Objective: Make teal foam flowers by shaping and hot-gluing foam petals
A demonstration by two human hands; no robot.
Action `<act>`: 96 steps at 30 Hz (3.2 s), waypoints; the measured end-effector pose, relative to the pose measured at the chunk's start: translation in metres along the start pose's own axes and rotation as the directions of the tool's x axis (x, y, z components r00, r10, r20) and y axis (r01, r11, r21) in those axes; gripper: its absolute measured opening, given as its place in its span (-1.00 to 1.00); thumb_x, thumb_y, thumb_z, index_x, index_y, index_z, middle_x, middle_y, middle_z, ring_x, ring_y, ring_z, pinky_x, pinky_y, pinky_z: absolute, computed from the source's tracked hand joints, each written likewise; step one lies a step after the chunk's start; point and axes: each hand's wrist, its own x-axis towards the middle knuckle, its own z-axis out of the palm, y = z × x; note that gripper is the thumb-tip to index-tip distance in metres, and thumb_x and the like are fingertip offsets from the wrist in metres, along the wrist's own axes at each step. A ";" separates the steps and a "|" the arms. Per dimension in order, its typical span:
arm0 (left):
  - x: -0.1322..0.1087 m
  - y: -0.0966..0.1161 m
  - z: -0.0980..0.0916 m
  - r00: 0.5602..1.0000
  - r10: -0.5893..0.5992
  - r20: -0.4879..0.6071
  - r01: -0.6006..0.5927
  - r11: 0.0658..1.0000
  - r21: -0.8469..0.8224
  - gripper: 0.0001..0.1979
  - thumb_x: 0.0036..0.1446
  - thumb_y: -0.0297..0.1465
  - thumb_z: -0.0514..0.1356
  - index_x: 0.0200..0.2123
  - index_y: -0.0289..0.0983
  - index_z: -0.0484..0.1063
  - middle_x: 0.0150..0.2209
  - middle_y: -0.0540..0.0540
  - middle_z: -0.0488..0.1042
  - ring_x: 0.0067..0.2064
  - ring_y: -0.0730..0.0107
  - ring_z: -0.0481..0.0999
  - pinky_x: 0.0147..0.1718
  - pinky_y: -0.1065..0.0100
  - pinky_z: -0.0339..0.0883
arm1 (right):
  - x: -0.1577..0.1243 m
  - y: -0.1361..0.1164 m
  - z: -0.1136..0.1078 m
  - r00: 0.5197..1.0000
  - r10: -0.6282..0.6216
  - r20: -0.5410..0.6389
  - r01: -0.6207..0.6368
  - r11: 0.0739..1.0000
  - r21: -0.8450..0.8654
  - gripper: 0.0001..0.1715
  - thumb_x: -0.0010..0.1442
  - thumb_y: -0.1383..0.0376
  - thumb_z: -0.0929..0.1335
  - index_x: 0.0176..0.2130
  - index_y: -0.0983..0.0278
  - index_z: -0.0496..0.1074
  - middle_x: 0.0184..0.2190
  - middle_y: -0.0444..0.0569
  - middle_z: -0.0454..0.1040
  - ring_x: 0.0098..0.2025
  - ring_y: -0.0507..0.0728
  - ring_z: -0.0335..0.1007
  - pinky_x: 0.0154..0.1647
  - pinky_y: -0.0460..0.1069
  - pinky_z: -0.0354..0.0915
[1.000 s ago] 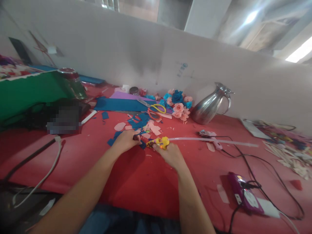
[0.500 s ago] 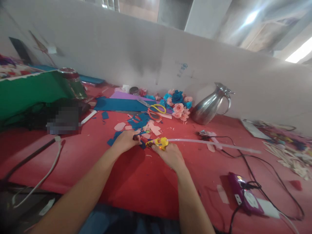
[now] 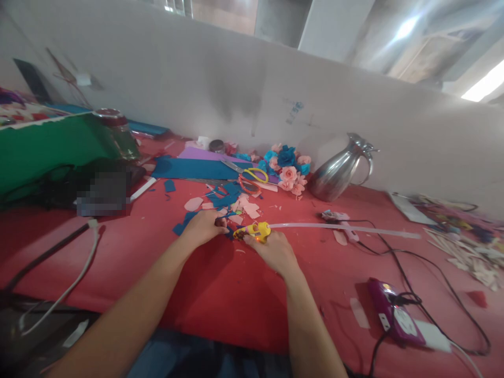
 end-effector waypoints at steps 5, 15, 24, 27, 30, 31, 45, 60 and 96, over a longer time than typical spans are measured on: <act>-0.001 0.002 -0.002 1.000 0.004 0.000 -0.004 1.000 0.011 -0.92 -0.08 -0.33 0.25 -0.49 -0.22 0.44 -0.39 -0.04 0.53 -0.31 0.32 0.50 -0.37 0.40 0.21 | 0.002 0.003 0.003 0.999 0.019 -0.031 -0.020 1.000 -0.018 -0.43 0.09 -0.15 0.25 -0.40 0.24 0.53 -0.56 -0.05 0.44 -0.45 0.11 0.34 -0.53 -0.09 0.05; 0.000 0.002 -0.001 1.000 0.011 0.013 -0.012 1.000 0.022 -0.89 -0.07 -0.30 0.24 -0.45 -0.21 0.49 -0.37 -0.07 0.55 -0.29 0.30 0.50 -0.38 0.41 0.21 | 0.003 0.003 0.001 0.998 0.057 -0.037 -0.058 0.997 -0.045 -0.44 0.08 -0.15 0.25 -0.42 0.25 0.50 -0.52 -0.03 0.46 -0.48 0.09 0.33 -0.56 -0.10 0.03; -0.001 0.002 -0.002 1.000 0.006 0.001 -0.006 1.000 0.021 -0.91 -0.08 -0.33 0.25 -0.47 -0.21 0.47 -0.37 -0.06 0.54 -0.30 0.31 0.51 -0.37 0.41 0.22 | 0.001 0.004 -0.002 0.995 0.080 -0.054 -0.079 0.997 0.018 -0.39 0.08 -0.17 0.24 -0.46 0.28 0.49 -0.61 -0.05 0.40 -0.53 0.09 0.32 -0.57 -0.10 0.04; -0.001 0.001 -0.001 1.000 0.011 -0.005 -0.011 1.000 0.017 -0.92 -0.08 -0.34 0.25 -0.49 -0.21 0.45 -0.39 -0.05 0.54 -0.31 0.31 0.51 -0.38 0.41 0.21 | 0.000 0.004 -0.001 1.000 0.010 -0.014 -0.009 0.999 0.046 -0.45 0.09 -0.14 0.25 -0.37 0.24 0.52 -0.54 -0.06 0.46 -0.45 0.11 0.37 -0.51 -0.10 0.09; -0.001 0.001 -0.001 1.000 0.008 -0.002 -0.008 1.000 0.014 -0.93 -0.08 -0.34 0.25 -0.49 -0.21 0.45 -0.39 -0.04 0.54 -0.31 0.32 0.51 -0.38 0.41 0.21 | -0.001 0.002 0.000 0.999 -0.036 -0.003 0.036 0.998 0.045 -0.51 0.10 -0.10 0.27 -0.29 0.20 0.53 -0.44 -0.07 0.51 -0.37 0.12 0.40 -0.46 -0.09 0.13; -0.001 0.001 -0.001 1.000 0.009 -0.002 -0.009 1.000 0.012 -0.93 -0.07 -0.34 0.25 -0.49 -0.21 0.44 -0.39 -0.04 0.54 -0.31 0.33 0.51 -0.38 0.41 0.20 | -0.001 0.001 -0.001 0.999 -0.034 -0.010 0.034 0.998 0.043 -0.51 0.10 -0.10 0.28 -0.28 0.20 0.53 -0.43 -0.06 0.52 -0.36 0.13 0.40 -0.45 -0.09 0.13; -0.001 0.002 -0.002 1.000 0.017 0.011 -0.017 1.000 0.007 -0.92 -0.07 -0.34 0.25 -0.48 -0.22 0.46 -0.39 -0.06 0.54 -0.31 0.31 0.51 -0.38 0.39 0.21 | 0.000 0.001 -0.001 0.999 -0.035 0.000 0.035 0.997 0.071 -0.55 0.10 -0.05 0.30 -0.21 0.19 0.54 -0.34 -0.03 0.55 -0.28 0.15 0.43 -0.35 -0.06 0.21; -0.002 0.001 -0.003 1.000 -0.001 -0.018 0.001 1.000 0.004 -0.91 -0.06 -0.33 0.23 -0.45 -0.21 0.47 -0.36 -0.07 0.55 -0.27 0.28 0.52 -0.38 0.39 0.23 | 0.016 0.040 -0.013 0.953 0.190 -0.236 -0.149 0.972 0.180 -0.72 0.07 0.17 0.31 -0.27 0.29 0.45 -0.55 -0.07 0.44 -0.44 0.13 0.41 -0.50 -0.08 0.18; 0.006 -0.005 -0.003 0.999 0.032 0.011 -0.032 0.999 0.003 -0.93 -0.04 -0.33 0.19 -0.46 -0.20 0.42 -0.36 -0.07 0.55 -0.26 0.26 0.51 -0.36 0.37 0.19 | 0.015 0.085 -0.062 0.923 0.287 0.258 -0.380 0.795 0.473 -0.83 0.02 0.31 0.41 -0.37 0.33 0.36 -0.55 -0.12 0.42 -0.67 -0.11 0.19 -0.71 -0.23 0.08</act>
